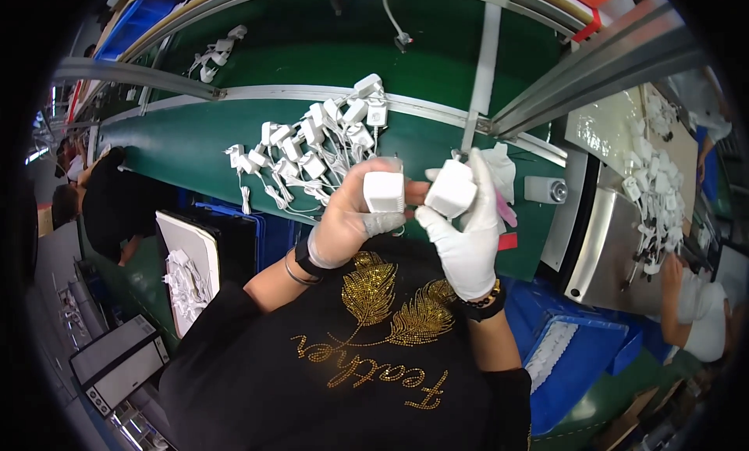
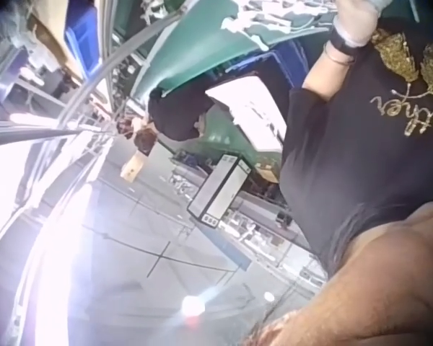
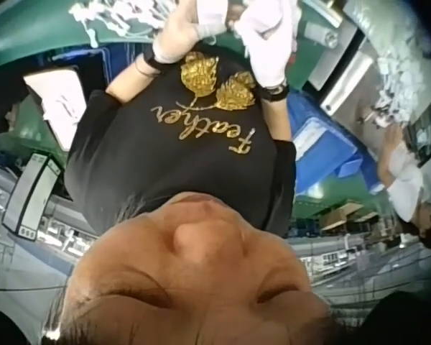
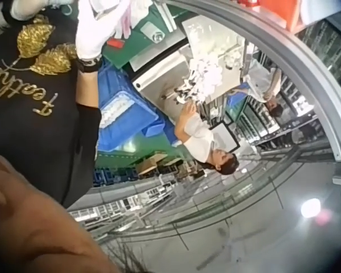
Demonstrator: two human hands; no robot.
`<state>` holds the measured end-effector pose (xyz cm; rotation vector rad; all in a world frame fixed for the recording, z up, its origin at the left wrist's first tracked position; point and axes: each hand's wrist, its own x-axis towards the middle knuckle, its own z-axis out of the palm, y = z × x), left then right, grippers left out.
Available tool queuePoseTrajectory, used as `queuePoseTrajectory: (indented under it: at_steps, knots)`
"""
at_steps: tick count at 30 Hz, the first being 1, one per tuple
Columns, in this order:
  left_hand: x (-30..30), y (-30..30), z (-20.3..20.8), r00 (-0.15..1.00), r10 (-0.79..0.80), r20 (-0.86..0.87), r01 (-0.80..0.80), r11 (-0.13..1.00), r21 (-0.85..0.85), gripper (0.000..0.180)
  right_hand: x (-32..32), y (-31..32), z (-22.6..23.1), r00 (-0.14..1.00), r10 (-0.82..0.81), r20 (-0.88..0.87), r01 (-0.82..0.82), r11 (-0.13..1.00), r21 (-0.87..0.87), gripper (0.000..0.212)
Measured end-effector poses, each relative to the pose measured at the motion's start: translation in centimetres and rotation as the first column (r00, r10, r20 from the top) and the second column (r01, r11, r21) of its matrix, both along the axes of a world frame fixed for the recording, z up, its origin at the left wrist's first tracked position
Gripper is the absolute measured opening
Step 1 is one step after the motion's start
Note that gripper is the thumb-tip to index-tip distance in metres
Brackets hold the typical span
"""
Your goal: Manual sorting and packaging of small white electronic power adapter components on a production line.
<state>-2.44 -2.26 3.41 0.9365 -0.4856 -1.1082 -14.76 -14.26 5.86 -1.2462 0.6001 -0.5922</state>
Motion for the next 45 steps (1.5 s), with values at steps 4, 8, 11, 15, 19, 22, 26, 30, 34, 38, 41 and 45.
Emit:
queuePoseTrajectory:
  at_steps: [4,8,11,15,19,22,26,30,34,38,41,45]
  knots:
    - [-0.4,-0.4,0.0,0.995,0.076,-0.069,-0.078,0.997,-0.023,0.058,-0.4,-0.6,-0.7,1.0,0.013,-0.027,-0.01,0.997,0.08,0.081]
    - [-1.3,-1.5,-1.4,0.878,0.048,0.476,-0.023,0.998,-0.058,0.065,-0.9,0.5,-4.4,0.983,0.183,0.021,-0.183,0.983,-0.006,0.085]
    - [-1.4,-1.8,-1.1,0.693,-0.024,0.72,0.034,0.999,0.0,0.07,-1.1,0.8,-5.0,0.974,0.226,-0.015,-0.226,0.97,-0.091,0.086]
    - [-0.2,-2.6,0.6,0.679,-0.14,0.72,0.062,0.989,0.134,0.074,-0.9,0.4,-4.4,0.997,0.076,-0.013,-0.077,0.991,-0.108,0.086]
    - [5.6,-3.9,-1.6,0.608,-0.125,0.784,-0.112,0.964,0.241,0.065,-0.2,-0.8,-2.0,0.957,-0.147,0.251,0.099,0.976,0.192,0.08]
    - [12.4,-6.1,-8.2,0.224,-0.019,0.974,-0.443,0.889,0.119,0.056,-0.1,-1.9,-1.2,0.871,-0.287,0.398,-0.009,0.801,0.599,0.073]
    - [17.8,-8.1,-13.7,0.116,-0.401,0.909,-0.629,0.678,0.38,0.051,-0.4,-3.0,-1.4,0.807,-0.122,0.577,-0.387,0.629,0.674,0.058]
    - [18.4,-9.4,-14.5,0.206,-0.647,0.734,-0.62,0.494,0.61,0.053,-0.8,-2.9,-1.9,0.788,-0.135,0.601,-0.449,0.542,0.71,0.047]
    - [17.1,-8.7,-13.0,0.263,-0.387,0.884,-0.584,0.665,0.465,0.051,-0.5,-3.4,-3.5,0.63,-0.04,0.776,-0.609,0.594,0.525,0.042]
    - [13.5,-6.5,-9.1,0.521,0.176,0.835,-0.546,0.82,0.169,0.048,0.2,-3.1,-3.5,0.439,-0.056,0.897,-0.754,0.519,0.402,0.044]
    - [8.9,-4.5,-7.5,0.527,-0.146,0.837,-0.115,0.964,0.24,0.04,0.7,-2.5,-2.9,0.51,-0.187,0.84,-0.724,0.435,0.536,0.046]
    - [5.8,-3.8,-9.5,0.295,-0.767,0.569,0.165,0.628,0.76,0.037,1.1,-2.2,-1.2,0.642,-0.238,0.729,-0.647,0.34,0.682,0.046]
